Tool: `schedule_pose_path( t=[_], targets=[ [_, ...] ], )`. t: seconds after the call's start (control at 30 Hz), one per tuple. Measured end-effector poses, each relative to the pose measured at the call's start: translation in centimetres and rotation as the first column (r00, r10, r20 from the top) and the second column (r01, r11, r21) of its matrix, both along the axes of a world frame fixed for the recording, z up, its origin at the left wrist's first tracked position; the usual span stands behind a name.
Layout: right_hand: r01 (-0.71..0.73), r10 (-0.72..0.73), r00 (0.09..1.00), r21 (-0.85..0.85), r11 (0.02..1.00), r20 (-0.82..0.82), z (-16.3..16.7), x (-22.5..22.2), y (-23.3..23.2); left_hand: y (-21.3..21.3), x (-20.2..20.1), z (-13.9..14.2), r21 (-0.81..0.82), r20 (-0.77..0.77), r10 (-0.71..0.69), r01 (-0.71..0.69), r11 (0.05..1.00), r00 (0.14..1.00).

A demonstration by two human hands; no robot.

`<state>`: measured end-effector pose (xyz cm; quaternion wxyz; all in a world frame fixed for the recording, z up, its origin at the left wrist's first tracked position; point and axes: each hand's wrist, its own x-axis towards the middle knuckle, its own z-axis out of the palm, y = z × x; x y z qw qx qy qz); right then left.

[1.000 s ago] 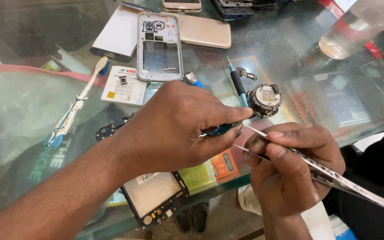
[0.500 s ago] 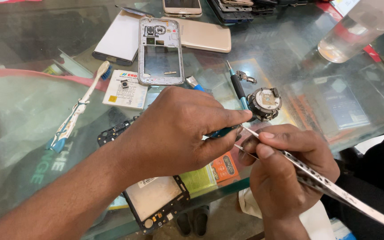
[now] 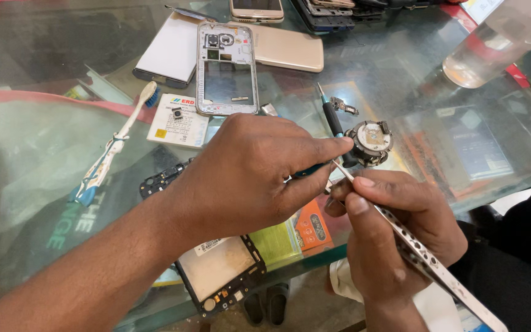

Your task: The person repairs a disassembled smartphone on a glass workbench. They use tweezers to hold and position small components on the exposed motherboard, then apply a blue-handled soldering tool to the board, repositioning the phone frame and board between passes.

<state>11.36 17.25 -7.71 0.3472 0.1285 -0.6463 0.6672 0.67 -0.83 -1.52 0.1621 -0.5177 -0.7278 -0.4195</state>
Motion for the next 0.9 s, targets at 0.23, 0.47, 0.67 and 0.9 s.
schedule_pose_path(
  t=[0.23,0.47,0.67,0.9],
  targets=[
    [-0.3,0.344,0.939,-0.448,0.842,0.018,0.6,-1.0,1.7,0.0,-0.1,-0.6,-0.065,-0.168,-0.056,0.046,0.997,0.984],
    [-0.57,0.706,0.703,-0.662,0.486,-0.087,1.3,-2.4,3.4,-0.1,-0.4,0.1,-0.067,-0.156,-0.044,0.034,0.997,0.987],
    [-0.403,0.455,0.889,-0.552,0.73,-0.048,0.4,-1.5,2.3,-0.4,-0.4,-0.2,-0.036,-0.091,-0.073,0.07,0.997,0.993],
    [-0.385,0.395,0.915,-0.451,0.805,-0.076,-0.1,-1.1,1.6,-0.2,-0.2,0.0,-0.02,0.002,-0.053,0.053,0.998,0.999]
  ],
)
